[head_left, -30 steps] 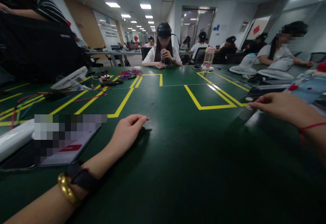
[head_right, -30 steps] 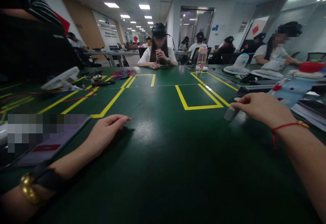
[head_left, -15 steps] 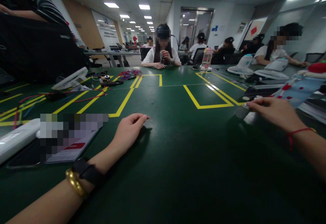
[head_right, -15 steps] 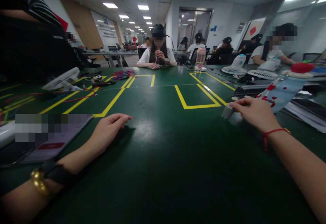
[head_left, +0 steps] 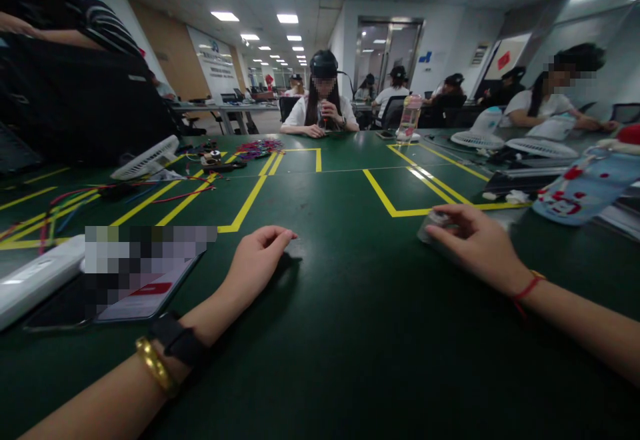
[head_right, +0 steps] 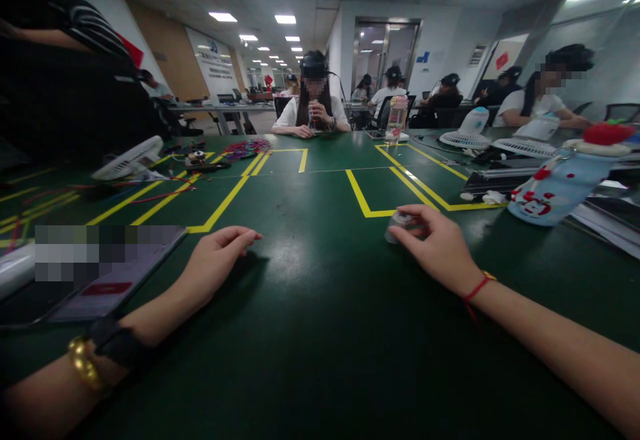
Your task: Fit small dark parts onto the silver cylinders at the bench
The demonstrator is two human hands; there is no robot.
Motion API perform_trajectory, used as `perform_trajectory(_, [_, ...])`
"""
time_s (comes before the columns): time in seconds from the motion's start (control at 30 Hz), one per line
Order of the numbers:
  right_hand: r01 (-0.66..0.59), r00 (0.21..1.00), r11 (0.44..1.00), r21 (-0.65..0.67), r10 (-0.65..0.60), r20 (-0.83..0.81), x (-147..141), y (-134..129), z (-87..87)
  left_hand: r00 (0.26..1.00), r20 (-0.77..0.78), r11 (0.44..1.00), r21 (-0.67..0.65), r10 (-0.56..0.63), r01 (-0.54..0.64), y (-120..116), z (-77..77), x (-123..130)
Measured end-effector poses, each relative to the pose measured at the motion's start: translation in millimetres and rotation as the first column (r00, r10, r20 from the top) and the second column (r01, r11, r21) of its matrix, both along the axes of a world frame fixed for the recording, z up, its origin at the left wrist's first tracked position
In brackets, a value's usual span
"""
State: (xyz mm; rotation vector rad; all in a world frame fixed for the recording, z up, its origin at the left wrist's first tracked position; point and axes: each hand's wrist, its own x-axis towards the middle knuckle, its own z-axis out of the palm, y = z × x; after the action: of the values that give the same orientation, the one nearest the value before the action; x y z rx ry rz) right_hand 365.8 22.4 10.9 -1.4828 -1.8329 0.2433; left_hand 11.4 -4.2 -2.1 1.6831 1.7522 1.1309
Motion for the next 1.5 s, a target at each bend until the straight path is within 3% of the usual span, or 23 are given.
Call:
perform_trajectory(0.03, [-0.141,0.990,0.990,-0.010,0.140,-0.027,-19.4,-6.9,1.0,1.000,-0.003,1.000,-0.005,-0.016,0.016,-0.1,0.2,0.1])
perform_trajectory(0.1, [-0.398,0.916,0.917,-0.009,0.397,-0.061,-56.3,-20.7,2.8,0.999,-0.011,0.999,-0.019,-0.042,0.042,-0.3,0.8,0.0])
perform_trajectory(0.2, [-0.612,0.789,0.791,-0.011,0.609,-0.075,-95.0,-34.5,1.6,0.997,-0.033,0.997,-0.028,-0.069,0.069,-0.5,1.4,-0.4])
perform_trajectory(0.27, [-0.643,0.764,0.765,-0.031,0.639,-0.094,-106.2,-36.6,-1.8,0.995,-0.051,0.996,-0.020,-0.088,0.087,-0.9,1.7,0.0])
perform_trajectory(0.37, [-0.635,0.770,0.770,-0.060,0.625,-0.125,-108.6,-33.8,-7.2,0.988,-0.103,0.991,0.055,-0.119,0.125,-3.8,4.1,5.4])
perform_trajectory(0.47, [-0.639,0.759,0.765,-0.079,0.611,-0.224,-106.9,-31.3,-10.2,0.965,-0.153,0.961,0.147,-0.214,0.236,-11.0,10.1,19.5])
perform_trajectory(0.57, [-0.665,0.719,0.740,-0.101,0.597,-0.357,-107.5,-31.0,-11.4,0.918,-0.128,0.912,0.130,-0.375,0.390,-19.4,18.1,38.6])
perform_trajectory(0.67, [-0.681,0.696,0.725,-0.106,0.594,-0.403,-109.1,-30.7,-12.1,0.891,-0.114,0.888,0.088,-0.440,0.450,-22.2,25.7,53.9])
perform_trajectory(0.83, [-0.679,0.706,0.728,-0.092,0.614,-0.353,-108.4,-30.0,-11.1,0.915,-0.036,0.912,0.066,-0.403,0.404,-15.4,35.3,56.3])
perform_trajectory(0.93, [-0.637,0.761,0.767,-0.083,0.607,-0.227,-104.2,-30.2,-8.2,0.949,0.017,0.948,0.068,-0.314,0.312,-13.3,34.5,46.6])
perform_trajectory(1.0, [-0.609,0.790,0.788,-0.094,0.592,-0.157,-100.2,-30.0,-6.4,0.955,-0.024,0.954,0.046,-0.296,0.297,-13.5,29.1,41.0])
perform_trajectory(1.13, [-0.613,0.790,0.781,-0.119,0.599,-0.129,-94.8,-29.9,-6.3,0.914,-0.110,0.920,-0.014,-0.390,0.391,-12.8,10.7,40.2])
perform_trajectory(1.23, [-0.568,0.822,0.815,-0.115,0.554,-0.134,-94.8,-29.4,-6.7,0.877,-0.216,0.900,-0.026,-0.429,0.435,-9.5,0.1,44.9])
perform_trajectory(1.37, [-0.410,0.912,0.903,-0.128,0.401,-0.089,-85.7,-14.2,4.3,0.830,-0.311,0.881,-0.060,-0.464,0.470,-6.8,-1.9,47.1])
perform_trajectory(1.5, [-0.049,0.977,0.981,-0.187,0.086,0.194,-38.2,28.6,29.5,0.893,-0.119,0.901,-0.049,-0.434,0.431,-9.0,4.0,43.6])
